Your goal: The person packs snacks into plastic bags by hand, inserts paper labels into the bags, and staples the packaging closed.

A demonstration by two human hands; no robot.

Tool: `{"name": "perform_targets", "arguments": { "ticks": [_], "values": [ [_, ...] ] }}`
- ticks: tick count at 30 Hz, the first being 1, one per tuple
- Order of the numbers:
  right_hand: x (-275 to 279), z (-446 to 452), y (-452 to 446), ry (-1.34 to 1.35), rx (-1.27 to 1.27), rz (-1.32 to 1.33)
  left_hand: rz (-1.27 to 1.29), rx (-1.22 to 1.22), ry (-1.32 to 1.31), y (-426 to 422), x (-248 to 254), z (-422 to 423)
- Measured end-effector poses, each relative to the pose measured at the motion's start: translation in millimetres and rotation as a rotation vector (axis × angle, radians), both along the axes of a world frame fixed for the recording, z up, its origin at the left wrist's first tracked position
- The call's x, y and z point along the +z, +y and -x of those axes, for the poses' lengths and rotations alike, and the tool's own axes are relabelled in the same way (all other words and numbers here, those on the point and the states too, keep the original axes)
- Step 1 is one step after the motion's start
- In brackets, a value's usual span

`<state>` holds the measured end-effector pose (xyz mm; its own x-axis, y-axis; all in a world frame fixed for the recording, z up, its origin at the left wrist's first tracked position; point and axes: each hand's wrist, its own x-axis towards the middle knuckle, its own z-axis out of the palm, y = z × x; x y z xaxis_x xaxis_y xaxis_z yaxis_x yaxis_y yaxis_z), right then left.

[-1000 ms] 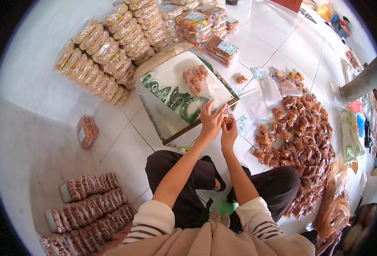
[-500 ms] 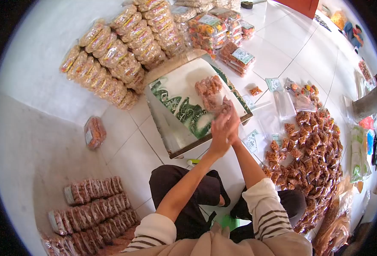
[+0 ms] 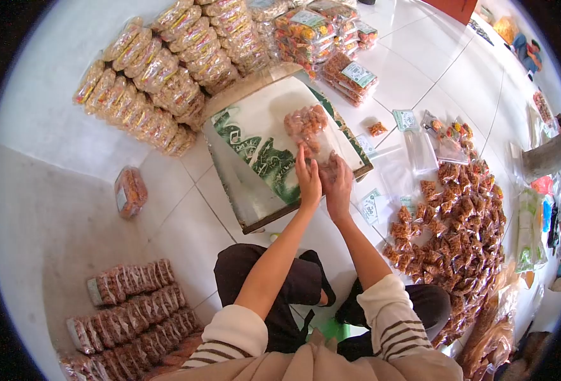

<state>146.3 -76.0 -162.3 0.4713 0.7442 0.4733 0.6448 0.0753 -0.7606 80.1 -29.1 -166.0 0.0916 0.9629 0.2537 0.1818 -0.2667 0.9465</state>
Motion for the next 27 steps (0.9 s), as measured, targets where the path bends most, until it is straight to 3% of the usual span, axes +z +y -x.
{"name": "perform_targets", "arguments": {
  "ticks": [2,7,10,16,21,27],
  "values": [
    [-4,3,-2,-0.027,-0.041,0.031,0.053,-0.017,-0.073,-4,-2,2],
    [-12,2,-9,0.048,0.211,-0.045,0.133,-0.048,-0.208,-9,-7,4],
    [-9,-5,-18,0.198,0.247,0.068,0.181,-0.073,-0.279,-11,-7,4],
    [-22,-4,-17,0.134,0.202,0.169,0.274,-0.132,-0.426,-11,-4,5],
    [-9,1,-15,0.137,0.297,0.035,0.375,-0.216,-0.614,-12,4,8],
    [2,-1,-19,0.196,0.332,0.068,0.332,-0.219,-0.573,7,-10,7]
  ]
}}
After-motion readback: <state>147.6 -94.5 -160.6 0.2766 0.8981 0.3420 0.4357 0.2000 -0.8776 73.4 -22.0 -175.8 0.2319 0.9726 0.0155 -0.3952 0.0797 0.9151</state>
